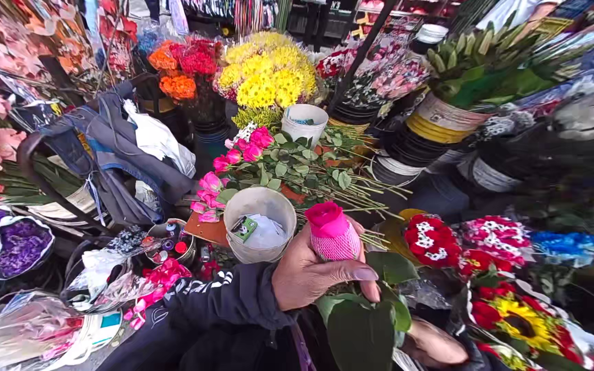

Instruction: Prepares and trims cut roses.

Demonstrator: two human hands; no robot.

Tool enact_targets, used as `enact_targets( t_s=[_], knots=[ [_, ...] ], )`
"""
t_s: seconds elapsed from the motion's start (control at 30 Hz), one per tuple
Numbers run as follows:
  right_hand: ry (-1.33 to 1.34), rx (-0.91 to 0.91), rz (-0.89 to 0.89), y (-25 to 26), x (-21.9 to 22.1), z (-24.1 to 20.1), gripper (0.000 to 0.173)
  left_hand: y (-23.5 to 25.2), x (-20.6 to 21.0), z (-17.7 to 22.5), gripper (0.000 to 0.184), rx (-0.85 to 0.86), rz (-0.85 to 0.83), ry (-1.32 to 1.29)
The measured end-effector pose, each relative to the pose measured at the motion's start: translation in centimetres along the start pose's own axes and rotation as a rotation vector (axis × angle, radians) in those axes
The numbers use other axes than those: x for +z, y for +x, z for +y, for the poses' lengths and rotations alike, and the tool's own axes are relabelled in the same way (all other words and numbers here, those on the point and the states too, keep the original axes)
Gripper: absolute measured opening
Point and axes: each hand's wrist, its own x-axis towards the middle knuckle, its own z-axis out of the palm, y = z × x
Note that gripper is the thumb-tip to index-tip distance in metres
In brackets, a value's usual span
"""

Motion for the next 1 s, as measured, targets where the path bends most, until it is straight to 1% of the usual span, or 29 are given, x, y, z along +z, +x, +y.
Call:
enact_targets(
  t_s=[0.03,0.07,0.1,0.17,0.23,0.3,0.33,0.37,0.43,0.47,0.53,0.6,0.67,0.77,0.83,0.9,0.93,1.0],
  knots=[
    [0.164,-0.091,-0.084,0.0,-0.3,2.4,0.022,0.0,-0.7,-0.1,0.037,0.012,0.031,0.005],
    [0.213,-0.166,-0.137,-0.1,0.1,3.2,0.023,0.0,-1.4,-0.1,0.038,0.023,0.061,0.010],
    [0.223,-0.243,-0.180,0.0,0.9,3.1,0.020,0.0,-2.1,-0.1,0.040,0.034,0.091,0.015],
    [0.152,-0.351,-0.223,0.6,2.4,2.2,0.022,-0.1,-3.6,-0.2,0.049,0.065,0.149,0.029],
    [0.084,-0.343,-0.159,1.0,2.9,1.3,0.019,0.1,-5.2,-0.5,0.063,0.117,0.215,0.064],
    [0.041,-0.332,-0.013,2.0,2.2,0.1,0.018,0.5,-7.4,-0.8,0.084,0.158,0.274,0.158],
    [-0.003,-0.346,0.078,2.9,1.1,-0.5,0.020,0.5,-8.5,-0.7,0.097,0.137,0.303,0.245],
    [-0.094,-0.380,0.156,4.1,-0.5,-0.7,0.023,0.3,-9.6,-0.5,0.102,0.090,0.346,0.320],
    [-0.371,-0.486,0.271,7.4,-3.6,-2.1,0.022,-0.7,-11.3,-0.3,0.095,0.003,0.482,0.408],
    [-0.483,-0.537,0.307,9.6,-4.7,-3.0,0.019,-1.4,-11.8,-0.4,0.089,0.001,0.550,0.452],
    [-0.630,-0.594,0.354,14.9,-5.9,-4.2,0.020,-2.8,-12.2,-0.6,0.081,0.080,0.647,0.477],
    [-0.682,-0.554,0.298,20.4,-5.9,-4.9,0.024,-3.5,-12.2,-0.6,0.081,0.208,0.692,0.563],
    [-0.683,-0.502,0.211,25.8,-4.9,-4.9,0.025,-3.5,-12.4,0.0,0.082,0.297,0.720,0.703],
    [-0.778,-0.500,0.026,31.8,-3.0,-2.8,0.028,-3.6,-12.7,0.7,0.076,0.318,0.746,0.896],
    [-0.893,-0.490,-0.134,33.7,-2.2,-0.9,0.027,-3.8,-12.9,0.7,0.064,0.298,0.745,0.966],
    [-0.996,-0.374,-0.291,34.2,-1.7,-0.8,0.029,-4.0,-13.3,0.4,0.052,0.243,0.742,1.005],
    [-1.054,-0.338,-0.359,34.4,-1.7,-1.4,0.026,-4.1,-13.4,0.3,0.048,0.216,0.744,1.025],
    [-1.125,-0.335,-0.533,35.6,-2.5,-3.7,0.020,-4.1,-13.6,0.0,0.043,0.185,0.752,1.064]
  ],
)
